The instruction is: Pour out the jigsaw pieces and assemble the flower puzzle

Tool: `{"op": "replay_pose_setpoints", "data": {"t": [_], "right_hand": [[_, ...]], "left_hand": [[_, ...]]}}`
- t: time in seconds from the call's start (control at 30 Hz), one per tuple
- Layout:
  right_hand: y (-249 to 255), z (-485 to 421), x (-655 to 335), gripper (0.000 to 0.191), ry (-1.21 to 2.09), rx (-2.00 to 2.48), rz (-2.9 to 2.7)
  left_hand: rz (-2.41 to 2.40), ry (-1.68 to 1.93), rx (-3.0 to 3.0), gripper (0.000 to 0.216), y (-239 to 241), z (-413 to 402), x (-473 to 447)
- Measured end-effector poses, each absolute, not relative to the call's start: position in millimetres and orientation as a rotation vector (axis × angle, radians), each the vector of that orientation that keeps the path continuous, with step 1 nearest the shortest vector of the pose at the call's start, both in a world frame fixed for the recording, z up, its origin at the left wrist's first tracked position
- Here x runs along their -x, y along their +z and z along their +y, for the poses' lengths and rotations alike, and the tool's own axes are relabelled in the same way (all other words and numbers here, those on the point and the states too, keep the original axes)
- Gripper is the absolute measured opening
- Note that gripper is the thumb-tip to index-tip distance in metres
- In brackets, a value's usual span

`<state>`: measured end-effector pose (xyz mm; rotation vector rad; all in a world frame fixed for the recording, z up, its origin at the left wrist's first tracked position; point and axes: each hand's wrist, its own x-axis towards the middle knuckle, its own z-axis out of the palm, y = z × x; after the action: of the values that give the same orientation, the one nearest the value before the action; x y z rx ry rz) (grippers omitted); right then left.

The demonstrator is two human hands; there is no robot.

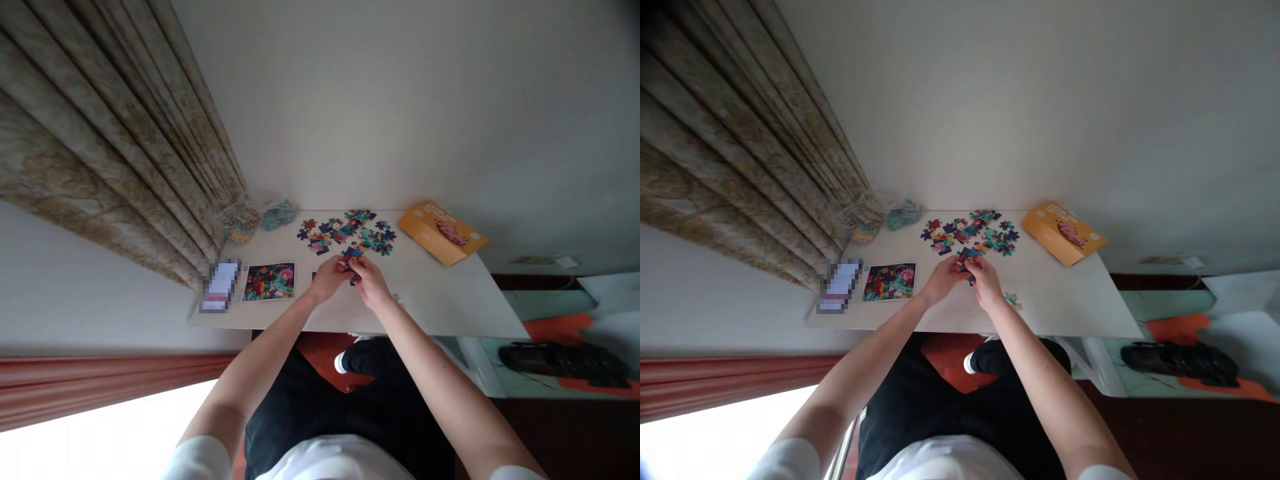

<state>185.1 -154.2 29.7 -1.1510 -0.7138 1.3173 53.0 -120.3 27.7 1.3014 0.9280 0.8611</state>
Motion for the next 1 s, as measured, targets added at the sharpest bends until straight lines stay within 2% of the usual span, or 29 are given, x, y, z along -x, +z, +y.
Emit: {"op": "replay_pose_setpoints", "data": {"t": [0.17,0.5,0.67,0.9,1.0], "right_hand": [[22,-177,-184,0.036,1.311,1.172,-0.609],[7,-208,-195,0.038,1.314,1.205,-0.572],[-7,-208,-196,0.049,1.289,1.224,-0.525],[-14,-217,-199,0.058,1.149,1.487,-0.861],[-19,-222,-200,0.051,1.04,1.631,-1.026]], "left_hand": [[0.937,0.86,-1.228,0.042,24,-141,-30],[1.089,0.847,-1.242,0.032,-1,-163,6],[1.214,0.798,-1.443,0.029,-8,-167,11],[1.312,0.676,-1.833,0.03,-3,-168,22],[1.303,0.652,-1.975,0.027,0,-170,25]]}}
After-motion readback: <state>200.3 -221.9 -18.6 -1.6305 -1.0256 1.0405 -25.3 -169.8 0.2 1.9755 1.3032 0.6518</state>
